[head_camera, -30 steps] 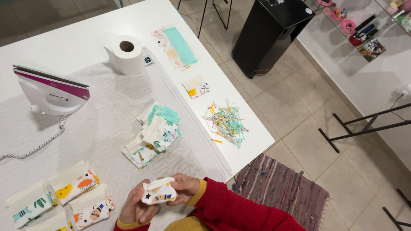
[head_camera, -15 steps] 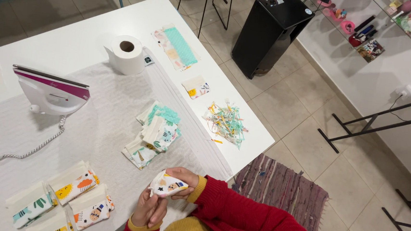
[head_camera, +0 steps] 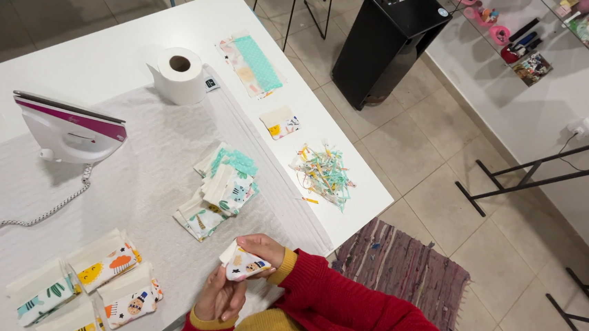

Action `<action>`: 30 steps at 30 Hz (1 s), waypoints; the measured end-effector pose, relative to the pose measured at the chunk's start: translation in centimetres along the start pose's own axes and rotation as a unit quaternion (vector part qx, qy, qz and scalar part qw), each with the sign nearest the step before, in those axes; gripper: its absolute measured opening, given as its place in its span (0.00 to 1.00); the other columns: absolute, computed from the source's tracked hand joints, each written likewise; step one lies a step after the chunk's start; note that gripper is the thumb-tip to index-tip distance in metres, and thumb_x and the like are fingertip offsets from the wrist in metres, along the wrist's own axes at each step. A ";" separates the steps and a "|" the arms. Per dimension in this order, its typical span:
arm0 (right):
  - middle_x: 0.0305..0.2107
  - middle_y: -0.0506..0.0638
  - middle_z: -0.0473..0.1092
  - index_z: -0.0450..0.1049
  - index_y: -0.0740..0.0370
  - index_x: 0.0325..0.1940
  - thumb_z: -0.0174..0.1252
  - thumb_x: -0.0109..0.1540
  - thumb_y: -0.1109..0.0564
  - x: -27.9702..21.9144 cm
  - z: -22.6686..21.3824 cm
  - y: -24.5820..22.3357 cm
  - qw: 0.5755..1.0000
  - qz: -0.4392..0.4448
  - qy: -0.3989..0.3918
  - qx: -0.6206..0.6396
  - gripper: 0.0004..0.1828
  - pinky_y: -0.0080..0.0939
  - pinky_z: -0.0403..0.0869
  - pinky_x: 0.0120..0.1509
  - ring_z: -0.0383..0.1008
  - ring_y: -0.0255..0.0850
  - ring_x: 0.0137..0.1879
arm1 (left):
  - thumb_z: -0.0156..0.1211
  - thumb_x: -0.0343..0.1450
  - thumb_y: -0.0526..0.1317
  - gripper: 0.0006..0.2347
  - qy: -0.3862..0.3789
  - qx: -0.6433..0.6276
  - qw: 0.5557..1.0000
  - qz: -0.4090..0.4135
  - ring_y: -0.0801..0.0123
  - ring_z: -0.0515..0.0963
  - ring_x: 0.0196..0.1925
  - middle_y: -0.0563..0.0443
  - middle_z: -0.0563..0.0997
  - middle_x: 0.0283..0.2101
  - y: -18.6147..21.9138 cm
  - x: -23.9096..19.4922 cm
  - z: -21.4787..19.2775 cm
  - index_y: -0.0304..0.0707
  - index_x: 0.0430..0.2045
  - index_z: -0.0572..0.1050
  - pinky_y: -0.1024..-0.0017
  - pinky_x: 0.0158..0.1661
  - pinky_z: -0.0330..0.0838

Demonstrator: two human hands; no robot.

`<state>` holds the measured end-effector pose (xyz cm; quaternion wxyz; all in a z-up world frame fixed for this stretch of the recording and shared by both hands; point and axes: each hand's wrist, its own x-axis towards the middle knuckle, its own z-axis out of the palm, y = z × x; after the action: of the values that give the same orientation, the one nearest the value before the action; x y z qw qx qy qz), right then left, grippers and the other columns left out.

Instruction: The person folds small patterned fabric pieces on a white table. They pick up each piece, fold it into a smaller square, and place it into a growing stack. An iron and a roll of paper towels are visible on the table.

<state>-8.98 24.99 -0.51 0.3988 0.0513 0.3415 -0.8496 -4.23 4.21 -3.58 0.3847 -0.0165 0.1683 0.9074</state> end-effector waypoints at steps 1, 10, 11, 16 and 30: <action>0.24 0.46 0.72 0.75 0.67 0.47 0.51 0.74 0.45 0.1 0.1 -0.1 1.000 0.000 0.000 0.000 0.21 0.24 0.55 0.14 0.60 0.24 0.16 | 0.42 0.77 0.51 0.21 0.000 0.000 1.000 0.000 0.68 0.62 0.08 0.40 0.73 0.18 0.4 0.1 1.5 0.25 0.48 0.64 0.75 0.10 0.57; 0.31 0.47 0.70 0.69 0.69 0.47 0.51 0.80 0.46 0.9 -0.7 1.0 0.997 -0.062 0.037 -0.006 0.21 0.30 0.70 0.37 0.69 0.29 0.32 | 0.45 0.81 0.46 0.16 -0.071 0.014 0.997 0.041 0.74 0.62 0.08 0.47 0.73 0.17 0.1 -0.2 1.6 0.25 0.47 0.68 0.76 0.11 0.56; 0.27 0.45 0.70 0.70 0.66 0.48 0.50 0.77 0.43 0.5 0.2 0.2 0.998 -0.045 0.021 -0.045 0.22 0.26 0.64 0.28 0.64 0.26 0.24 | 0.43 0.80 0.48 0.19 -0.035 0.018 0.998 0.044 0.74 0.62 0.07 0.46 0.74 0.17 0.6 -0.4 2.7 0.24 0.46 0.69 0.76 0.10 0.56; 0.23 0.41 0.67 0.71 0.64 0.55 0.49 0.74 0.40 -1.2 -0.7 -0.6 0.991 0.033 -0.131 -0.001 0.24 0.24 0.56 0.23 0.56 0.21 0.18 | 0.39 0.77 0.55 0.25 0.109 0.040 0.992 0.042 0.73 0.63 0.04 0.45 0.74 0.13 2.6 -0.8 5.1 0.23 0.43 0.71 0.75 0.08 0.56; 0.23 0.46 0.69 0.70 0.70 0.60 0.55 0.66 0.39 -2.5 -1.8 -1.2 0.973 0.117 -0.200 -0.011 0.31 0.28 0.51 0.17 0.54 0.26 0.15 | 0.42 0.79 0.58 0.28 0.021 -0.013 1.000 -0.003 0.72 0.62 0.05 0.50 0.68 0.08 2.3 -0.9 5.8 0.23 0.32 0.74 0.76 0.07 0.53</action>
<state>-8.48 28.27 -0.36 0.5561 -0.0845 0.2556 -0.7863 -4.65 3.97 2.72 0.3838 -0.0407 0.1647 0.9077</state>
